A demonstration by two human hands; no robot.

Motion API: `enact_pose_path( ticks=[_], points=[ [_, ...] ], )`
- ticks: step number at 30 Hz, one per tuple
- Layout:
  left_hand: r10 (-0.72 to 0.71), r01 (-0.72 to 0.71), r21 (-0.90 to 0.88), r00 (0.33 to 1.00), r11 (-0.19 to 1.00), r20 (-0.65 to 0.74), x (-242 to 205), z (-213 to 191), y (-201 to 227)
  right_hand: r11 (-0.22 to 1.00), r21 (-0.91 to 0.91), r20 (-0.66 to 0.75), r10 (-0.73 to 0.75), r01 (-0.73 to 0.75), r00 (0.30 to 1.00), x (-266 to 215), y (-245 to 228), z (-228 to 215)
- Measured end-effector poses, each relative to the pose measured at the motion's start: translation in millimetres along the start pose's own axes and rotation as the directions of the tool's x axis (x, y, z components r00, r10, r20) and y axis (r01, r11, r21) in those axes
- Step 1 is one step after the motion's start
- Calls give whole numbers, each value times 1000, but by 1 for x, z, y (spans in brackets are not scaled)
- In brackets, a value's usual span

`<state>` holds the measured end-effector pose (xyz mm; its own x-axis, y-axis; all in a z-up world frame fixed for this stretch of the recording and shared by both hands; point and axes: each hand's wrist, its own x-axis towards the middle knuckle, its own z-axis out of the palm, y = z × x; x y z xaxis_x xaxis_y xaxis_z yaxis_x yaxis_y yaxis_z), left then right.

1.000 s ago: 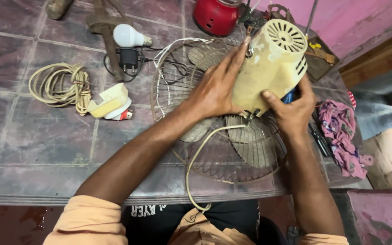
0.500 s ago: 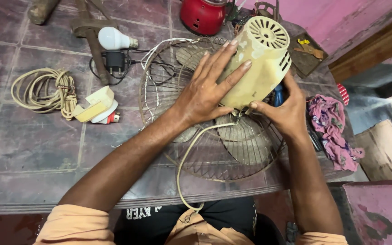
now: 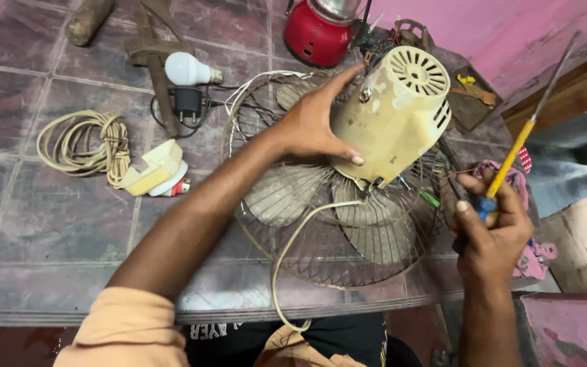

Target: The person is disassembling and repairing an electric table fan using a screwdriver and other tools.

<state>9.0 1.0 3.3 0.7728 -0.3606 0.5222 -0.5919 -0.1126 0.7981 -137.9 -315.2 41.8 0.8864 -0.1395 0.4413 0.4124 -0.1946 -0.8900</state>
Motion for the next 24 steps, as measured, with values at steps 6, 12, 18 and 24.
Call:
enact_pose_path(
  ticks=[6, 12, 18, 24],
  points=[
    [-56, 91, -92, 944, 992, 324, 32, -10, -2, 977, -143, 99, -145, 158, 984, 35, 15, 55],
    [-135, 133, 26, 976, 991, 173, 7, -4, 9, 991, -64, 157, -109, 120, 982, 51, 26, 62],
    [-141, 156, 145, 984, 977, -107, -13, 32, 38, 996, -61, 253, 75, -62, 965, 75, 28, 36],
    [-127, 218, 259, 936, 941, -328, -23, 76, 69, 996, 10, 238, 85, -90, 968, 78, 36, 18]
  ],
)
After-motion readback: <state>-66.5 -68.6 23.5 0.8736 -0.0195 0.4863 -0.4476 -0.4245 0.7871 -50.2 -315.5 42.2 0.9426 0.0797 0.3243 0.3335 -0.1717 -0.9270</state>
